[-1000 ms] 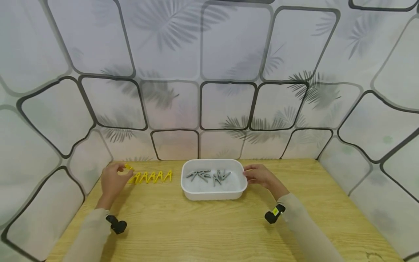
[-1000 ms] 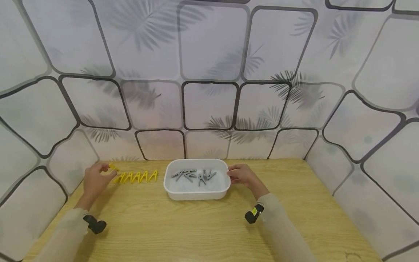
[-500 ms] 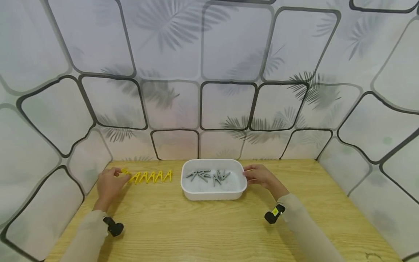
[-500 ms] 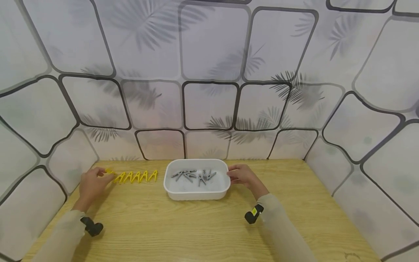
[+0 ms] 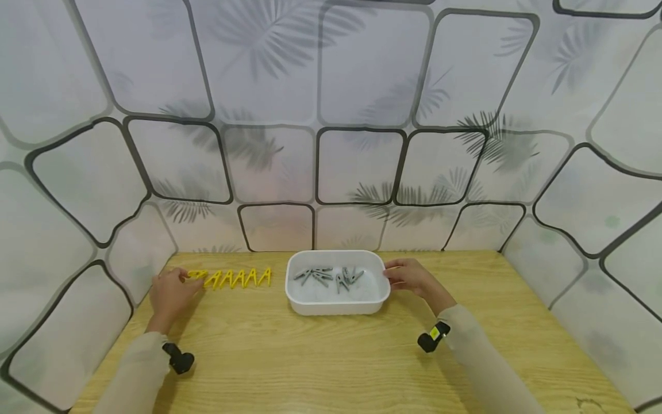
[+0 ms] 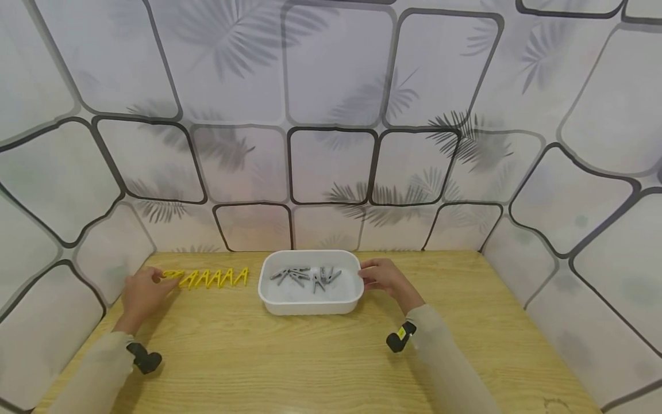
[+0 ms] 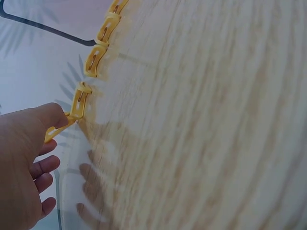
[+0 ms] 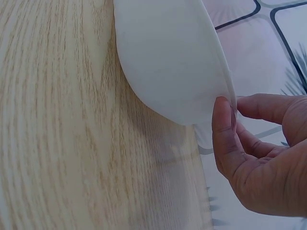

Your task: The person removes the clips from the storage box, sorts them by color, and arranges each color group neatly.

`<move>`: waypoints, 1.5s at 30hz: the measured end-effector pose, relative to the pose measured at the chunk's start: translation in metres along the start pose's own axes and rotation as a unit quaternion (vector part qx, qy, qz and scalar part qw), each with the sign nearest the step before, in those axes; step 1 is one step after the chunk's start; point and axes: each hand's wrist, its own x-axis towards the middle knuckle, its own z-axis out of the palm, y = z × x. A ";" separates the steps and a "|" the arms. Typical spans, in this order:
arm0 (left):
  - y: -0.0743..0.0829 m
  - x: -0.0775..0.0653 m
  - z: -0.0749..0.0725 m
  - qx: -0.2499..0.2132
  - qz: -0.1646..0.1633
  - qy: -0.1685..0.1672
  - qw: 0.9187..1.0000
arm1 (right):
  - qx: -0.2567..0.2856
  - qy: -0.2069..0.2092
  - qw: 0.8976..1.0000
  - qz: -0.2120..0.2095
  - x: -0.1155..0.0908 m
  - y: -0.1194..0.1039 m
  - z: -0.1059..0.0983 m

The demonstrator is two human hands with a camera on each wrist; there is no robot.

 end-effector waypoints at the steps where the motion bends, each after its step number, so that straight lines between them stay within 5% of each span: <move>1: -0.001 0.000 0.000 0.002 0.002 -0.002 1.000 | -0.001 0.000 1.000 0.001 0.000 0.000 0.000; 35: -0.017 -0.002 0.006 -0.008 0.046 -0.007 0.999 | -0.013 0.010 1.000 0.007 0.003 0.001 0.001; 45: -0.011 -0.004 0.004 -0.003 0.019 -0.017 1.000 | -0.007 0.005 1.000 0.008 0.003 0.001 -0.001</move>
